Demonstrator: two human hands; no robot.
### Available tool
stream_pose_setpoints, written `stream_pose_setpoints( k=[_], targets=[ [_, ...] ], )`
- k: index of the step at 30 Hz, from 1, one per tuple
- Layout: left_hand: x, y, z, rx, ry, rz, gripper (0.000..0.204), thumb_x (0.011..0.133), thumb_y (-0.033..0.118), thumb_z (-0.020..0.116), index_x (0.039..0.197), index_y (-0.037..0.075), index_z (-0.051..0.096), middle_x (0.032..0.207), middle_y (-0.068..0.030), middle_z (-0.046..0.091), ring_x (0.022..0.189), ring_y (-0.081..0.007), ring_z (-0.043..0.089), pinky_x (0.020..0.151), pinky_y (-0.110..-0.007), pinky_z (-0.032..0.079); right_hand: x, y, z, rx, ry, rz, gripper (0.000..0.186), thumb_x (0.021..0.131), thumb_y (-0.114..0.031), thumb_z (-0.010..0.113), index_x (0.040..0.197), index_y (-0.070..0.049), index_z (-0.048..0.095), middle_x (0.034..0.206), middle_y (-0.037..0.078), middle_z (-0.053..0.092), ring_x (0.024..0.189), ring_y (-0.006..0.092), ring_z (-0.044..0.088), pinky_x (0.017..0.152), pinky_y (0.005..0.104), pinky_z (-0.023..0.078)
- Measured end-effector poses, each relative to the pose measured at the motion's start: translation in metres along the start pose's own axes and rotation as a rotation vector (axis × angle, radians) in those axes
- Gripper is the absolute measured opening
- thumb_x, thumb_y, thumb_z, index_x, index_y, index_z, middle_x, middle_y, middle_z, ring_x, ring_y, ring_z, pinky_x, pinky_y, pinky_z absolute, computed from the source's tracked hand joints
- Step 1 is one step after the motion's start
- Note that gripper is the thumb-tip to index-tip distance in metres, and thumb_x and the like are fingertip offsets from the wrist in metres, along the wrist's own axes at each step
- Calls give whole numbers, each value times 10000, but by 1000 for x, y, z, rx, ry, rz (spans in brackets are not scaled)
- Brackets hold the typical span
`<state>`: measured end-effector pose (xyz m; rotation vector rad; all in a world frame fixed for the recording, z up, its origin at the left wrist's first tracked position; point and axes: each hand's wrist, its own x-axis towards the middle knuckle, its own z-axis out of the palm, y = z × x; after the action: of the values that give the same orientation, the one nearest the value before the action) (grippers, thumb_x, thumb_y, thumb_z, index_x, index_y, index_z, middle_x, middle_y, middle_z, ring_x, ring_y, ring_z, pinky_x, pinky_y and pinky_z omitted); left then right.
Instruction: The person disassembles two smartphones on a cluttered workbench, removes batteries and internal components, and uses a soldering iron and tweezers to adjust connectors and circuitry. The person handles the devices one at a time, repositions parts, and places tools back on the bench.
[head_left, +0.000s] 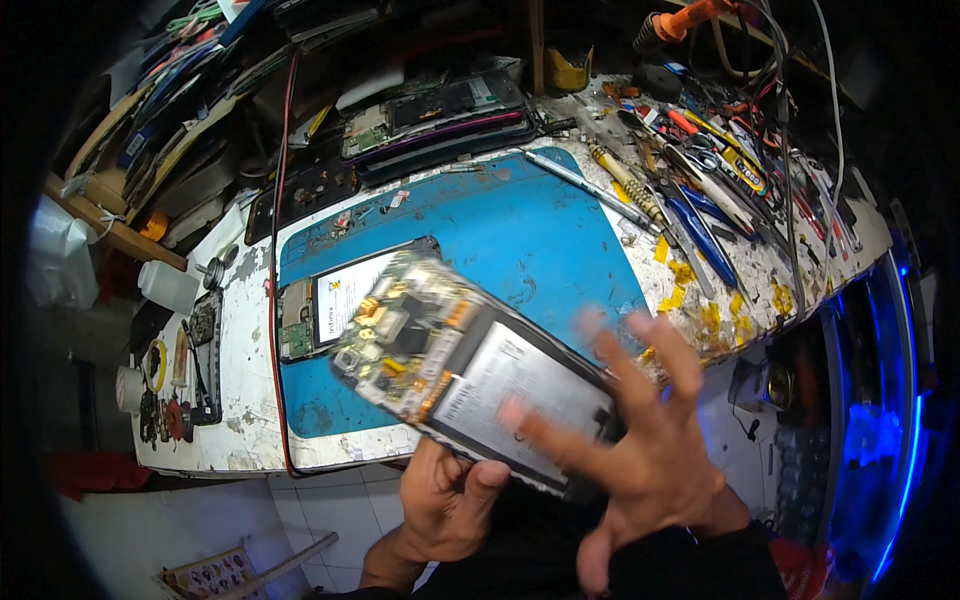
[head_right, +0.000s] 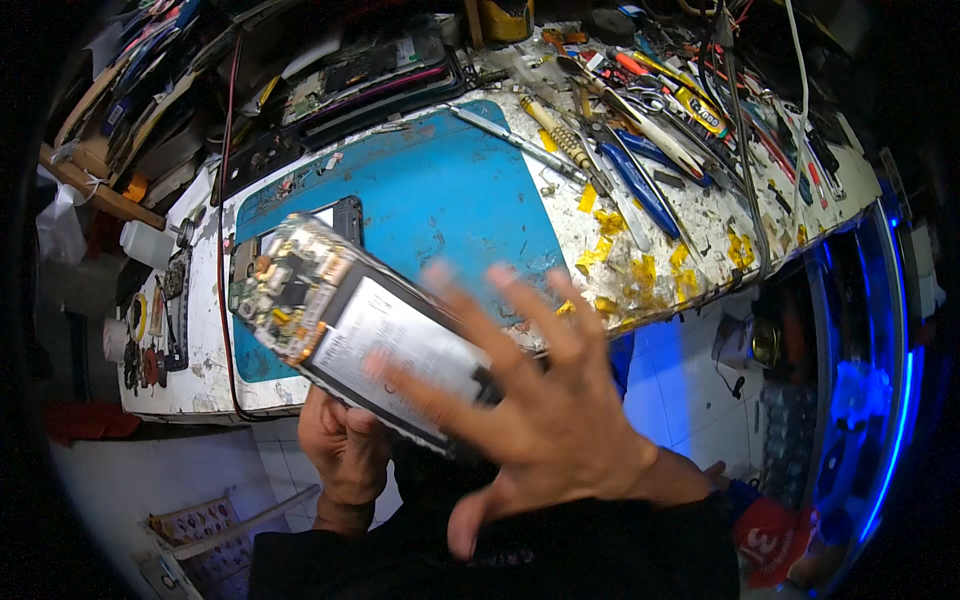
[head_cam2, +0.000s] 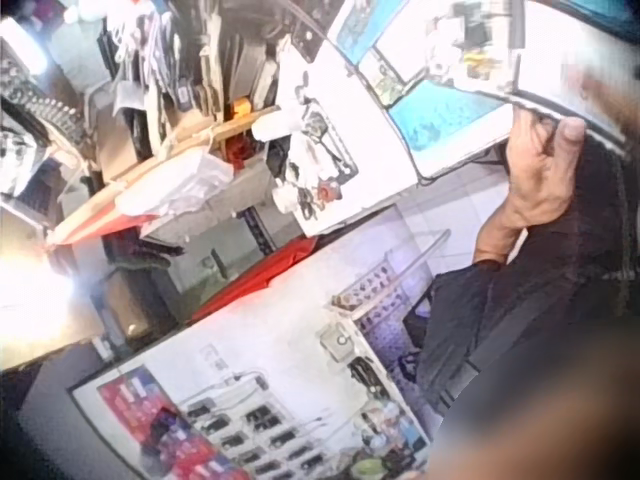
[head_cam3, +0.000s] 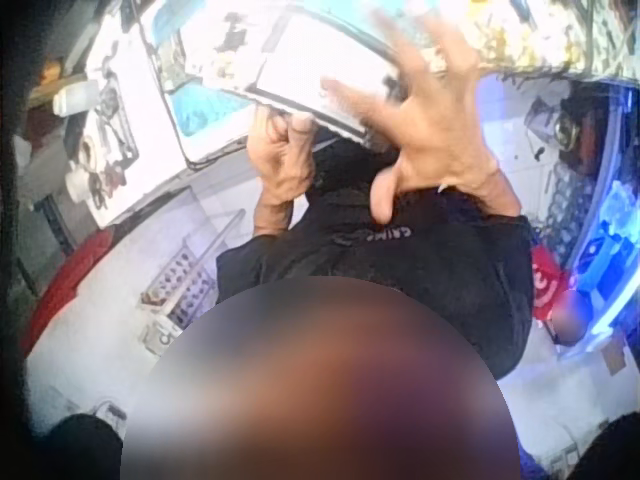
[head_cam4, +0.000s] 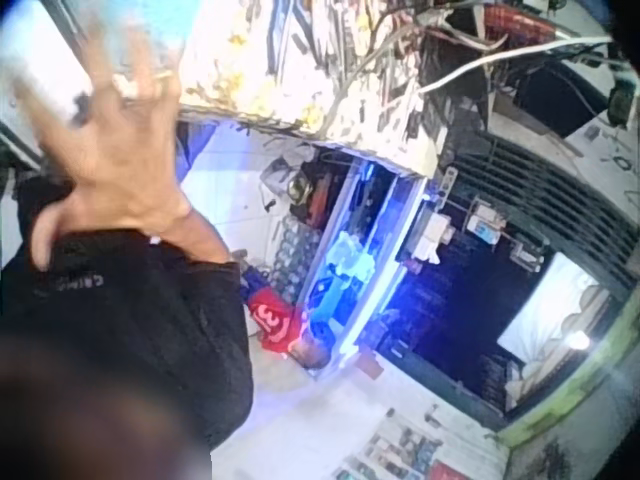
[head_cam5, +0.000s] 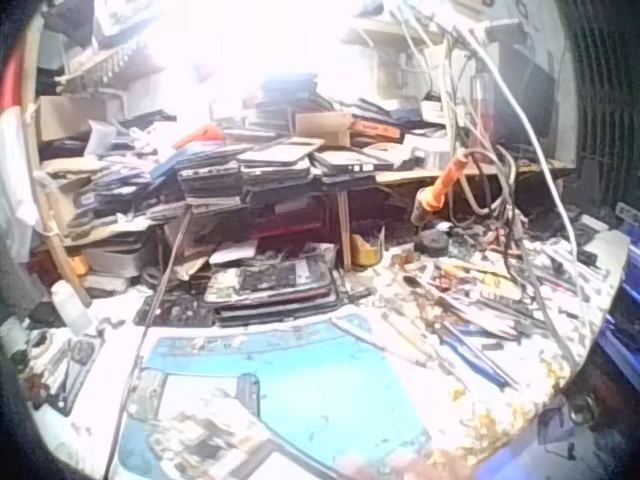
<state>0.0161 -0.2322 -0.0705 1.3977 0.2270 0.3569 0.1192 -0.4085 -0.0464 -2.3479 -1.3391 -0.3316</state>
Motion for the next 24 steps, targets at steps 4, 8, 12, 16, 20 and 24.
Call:
stream_pose_setpoints(
  k=[4, 8, 12, 16, 20, 24],
  targets=[
    [-1, 6, -8, -75, -158, -36, 646, 964, 280, 636, 1388, -136, 382, 1238, -195, 623, 1104, -210, 632, 952, -324, 509, 2, 2, -14, 17, -57, -43, 1126, 649, -1022, 109, 1330, -319, 663, 1547, 272, 345, 1415, 472, 221, 1162, 595, 150],
    [2, 8, -19, -190, -398, 16, 515, 1020, 57, 516, 1450, -137, 308, 1337, -233, 562, 1196, -212, 599, 998, -322, 503, -3, 10, -24, 55, -40, 4, 1109, 694, -1005, 156, 1325, -248, 664, 1540, 284, 347, 1441, 470, 204, 1172, 583, 154],
    [3, 19, -16, -192, -372, -74, 512, 1018, 43, 511, 1456, -129, 310, 1284, -217, 599, 1133, -169, 623, 930, -267, 520, -13, 23, -31, 232, 96, 212, 953, 799, -713, 598, 1510, -104, 418, 1322, 262, 564, 1208, 309, 532, 1024, 481, 417],
    [17, 29, -2, -94, -259, -177, 565, 1024, 50, 506, 1494, -104, 233, 1214, -208, 650, 1013, -148, 669, 840, -227, 528, -28, 7, -21, 1353, -238, 332, 1103, 856, -17, 781, 1595, -86, -35, 1061, 183, 704, 839, 170, 695, 733, 284, 562],
    [37, 30, 11, -4, -242, -297, 814, 985, 35, 591, 1561, -40, 20, 1053, -217, 724, 807, -121, 693, 621, -200, 512, -33, -13, 2, 1671, -36, 594, 1018, 930, 44, 654, 1582, -131, -108, 1129, 225, 668, 866, 161, 692, 738, 288, 575],
    [39, 37, 5, 206, -255, -219, 1114, 845, 75, 772, 1576, -3, -64, 894, -177, 727, 679, -125, 679, 556, -207, 496, -28, -2, 4, 1629, 3, 600, 947, 942, 51, 629, 1580, -143, -43, 1141, 230, 663, 868, 152, 683, 735, 283, 578]
  ],
)
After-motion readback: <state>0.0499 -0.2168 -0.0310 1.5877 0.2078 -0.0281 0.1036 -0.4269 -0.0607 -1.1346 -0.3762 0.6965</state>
